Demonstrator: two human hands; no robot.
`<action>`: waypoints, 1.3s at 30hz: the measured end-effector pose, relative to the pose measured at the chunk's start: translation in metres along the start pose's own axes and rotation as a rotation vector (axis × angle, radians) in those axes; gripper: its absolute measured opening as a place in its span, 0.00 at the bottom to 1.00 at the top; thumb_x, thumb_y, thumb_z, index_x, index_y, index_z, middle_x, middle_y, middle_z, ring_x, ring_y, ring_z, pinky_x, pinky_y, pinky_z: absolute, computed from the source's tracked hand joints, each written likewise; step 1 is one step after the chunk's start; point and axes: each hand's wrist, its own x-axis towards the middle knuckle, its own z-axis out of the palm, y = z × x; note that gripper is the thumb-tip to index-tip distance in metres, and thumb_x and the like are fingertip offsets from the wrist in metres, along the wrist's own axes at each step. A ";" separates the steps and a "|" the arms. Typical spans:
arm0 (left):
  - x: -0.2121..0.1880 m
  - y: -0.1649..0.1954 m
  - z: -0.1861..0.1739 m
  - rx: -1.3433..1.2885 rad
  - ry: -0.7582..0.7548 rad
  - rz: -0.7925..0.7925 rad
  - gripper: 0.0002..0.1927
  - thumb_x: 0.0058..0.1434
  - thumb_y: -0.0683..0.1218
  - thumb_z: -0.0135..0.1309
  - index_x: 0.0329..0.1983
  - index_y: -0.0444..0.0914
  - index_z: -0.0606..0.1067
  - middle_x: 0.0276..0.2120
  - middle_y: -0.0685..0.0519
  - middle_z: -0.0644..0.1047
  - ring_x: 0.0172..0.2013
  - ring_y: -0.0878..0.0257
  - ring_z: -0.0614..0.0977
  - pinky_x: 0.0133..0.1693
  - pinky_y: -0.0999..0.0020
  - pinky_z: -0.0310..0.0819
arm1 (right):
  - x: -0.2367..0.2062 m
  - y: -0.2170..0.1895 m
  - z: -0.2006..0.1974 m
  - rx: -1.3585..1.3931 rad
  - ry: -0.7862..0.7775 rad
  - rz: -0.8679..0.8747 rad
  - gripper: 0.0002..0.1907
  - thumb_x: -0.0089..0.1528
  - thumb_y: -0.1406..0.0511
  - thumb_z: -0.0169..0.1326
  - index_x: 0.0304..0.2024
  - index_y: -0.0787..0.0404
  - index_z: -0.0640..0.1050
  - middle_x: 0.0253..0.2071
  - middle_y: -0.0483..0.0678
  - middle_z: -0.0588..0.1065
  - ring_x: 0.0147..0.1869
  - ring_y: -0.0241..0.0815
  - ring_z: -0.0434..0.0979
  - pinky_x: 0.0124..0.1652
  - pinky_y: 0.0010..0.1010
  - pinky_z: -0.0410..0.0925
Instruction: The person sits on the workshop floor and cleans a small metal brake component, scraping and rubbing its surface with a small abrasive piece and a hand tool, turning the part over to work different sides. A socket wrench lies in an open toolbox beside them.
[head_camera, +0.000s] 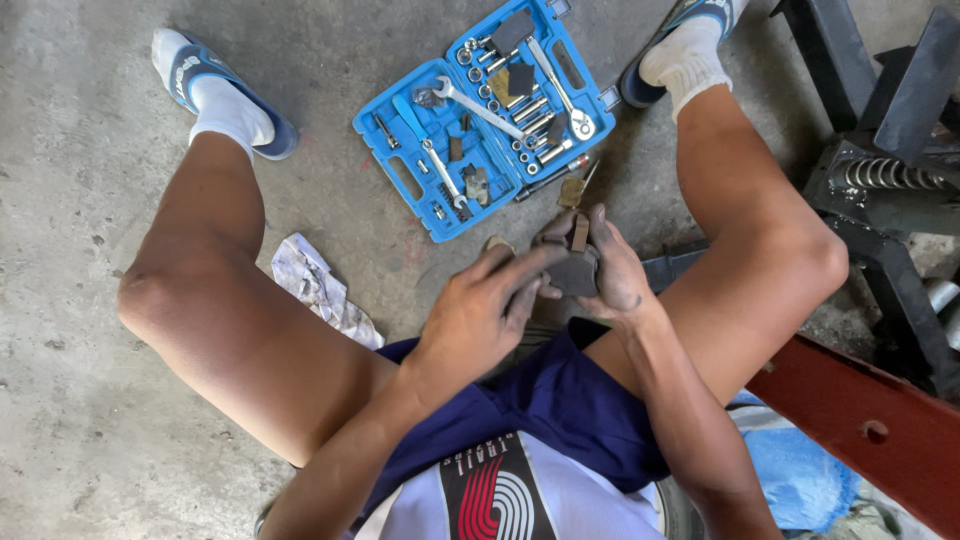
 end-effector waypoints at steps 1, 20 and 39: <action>0.001 -0.002 -0.003 0.026 0.017 -0.019 0.19 0.62 0.37 0.57 0.57 0.41 0.77 0.38 0.45 0.76 0.37 0.46 0.82 0.40 0.57 0.78 | 0.000 -0.001 0.001 -0.027 -0.001 -0.012 0.30 0.73 0.46 0.38 0.48 0.67 0.73 0.42 0.59 0.74 0.36 0.50 0.76 0.31 0.40 0.69; 0.016 -0.004 0.019 -0.055 0.350 0.037 0.09 0.62 0.35 0.60 0.45 0.34 0.80 0.39 0.48 0.80 0.39 0.55 0.84 0.42 0.65 0.80 | -0.021 -0.015 0.067 -1.153 0.120 -0.694 0.28 0.77 0.57 0.31 0.42 0.71 0.76 0.38 0.53 0.73 0.38 0.44 0.73 0.41 0.31 0.67; 0.038 -0.026 0.033 -0.171 0.201 -0.060 0.09 0.60 0.36 0.60 0.44 0.35 0.81 0.44 0.45 0.81 0.46 0.54 0.84 0.48 0.66 0.77 | -0.017 -0.017 0.042 -1.085 0.250 -0.616 0.17 0.74 0.66 0.38 0.35 0.69 0.72 0.28 0.51 0.68 0.32 0.41 0.67 0.35 0.34 0.64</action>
